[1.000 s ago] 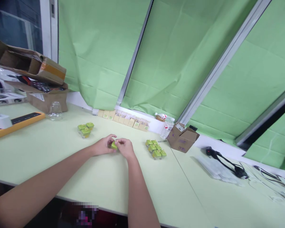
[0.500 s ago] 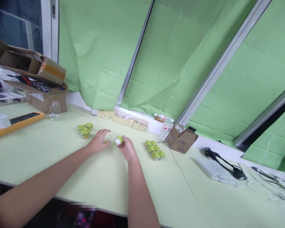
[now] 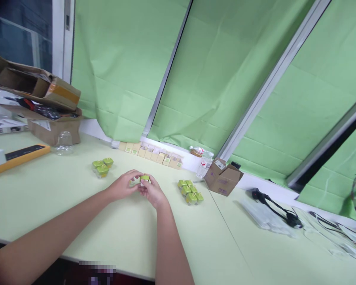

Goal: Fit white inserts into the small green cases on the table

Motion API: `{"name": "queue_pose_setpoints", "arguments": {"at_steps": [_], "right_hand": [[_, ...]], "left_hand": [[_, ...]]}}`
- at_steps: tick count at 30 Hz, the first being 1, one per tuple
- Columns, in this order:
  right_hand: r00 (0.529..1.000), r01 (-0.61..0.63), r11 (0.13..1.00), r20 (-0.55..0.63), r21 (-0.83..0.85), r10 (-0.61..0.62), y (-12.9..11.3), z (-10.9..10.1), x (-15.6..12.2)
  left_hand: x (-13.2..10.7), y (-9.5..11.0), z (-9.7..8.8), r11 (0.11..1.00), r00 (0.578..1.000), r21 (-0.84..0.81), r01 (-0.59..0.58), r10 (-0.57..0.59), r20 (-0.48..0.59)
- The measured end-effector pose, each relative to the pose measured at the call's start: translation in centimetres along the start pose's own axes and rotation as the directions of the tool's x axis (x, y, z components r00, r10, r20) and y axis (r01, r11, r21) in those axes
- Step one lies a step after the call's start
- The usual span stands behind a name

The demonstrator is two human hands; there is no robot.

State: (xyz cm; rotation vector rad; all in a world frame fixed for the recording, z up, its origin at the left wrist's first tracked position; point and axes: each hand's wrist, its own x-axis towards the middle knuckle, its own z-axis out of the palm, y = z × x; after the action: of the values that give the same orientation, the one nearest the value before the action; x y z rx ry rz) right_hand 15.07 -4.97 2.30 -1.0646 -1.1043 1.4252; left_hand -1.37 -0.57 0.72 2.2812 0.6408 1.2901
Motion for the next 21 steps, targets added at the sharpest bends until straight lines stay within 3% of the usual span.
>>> {"name": "queue_pose_setpoints", "arguments": {"at_steps": [6,11,21], "right_hand": [[0.997,0.072,0.993,0.024,-0.09,-0.07,0.04,0.36,0.04],[0.996,0.067,0.985,-0.05,-0.158,-0.075,0.08,0.66,0.4],[0.989,0.062,0.944,-0.107,-0.324,-0.102,0.14,0.25,0.39]], "left_hand": [[0.17,0.16,0.1,0.996,0.999,-0.088,0.034,-0.033,0.011],[0.24,-0.21,0.33,0.988,0.999,-0.145,0.054,-0.053,0.012],[-0.29,0.32,-0.02,0.992,0.991,-0.099,0.081,-0.07,0.113]]}}
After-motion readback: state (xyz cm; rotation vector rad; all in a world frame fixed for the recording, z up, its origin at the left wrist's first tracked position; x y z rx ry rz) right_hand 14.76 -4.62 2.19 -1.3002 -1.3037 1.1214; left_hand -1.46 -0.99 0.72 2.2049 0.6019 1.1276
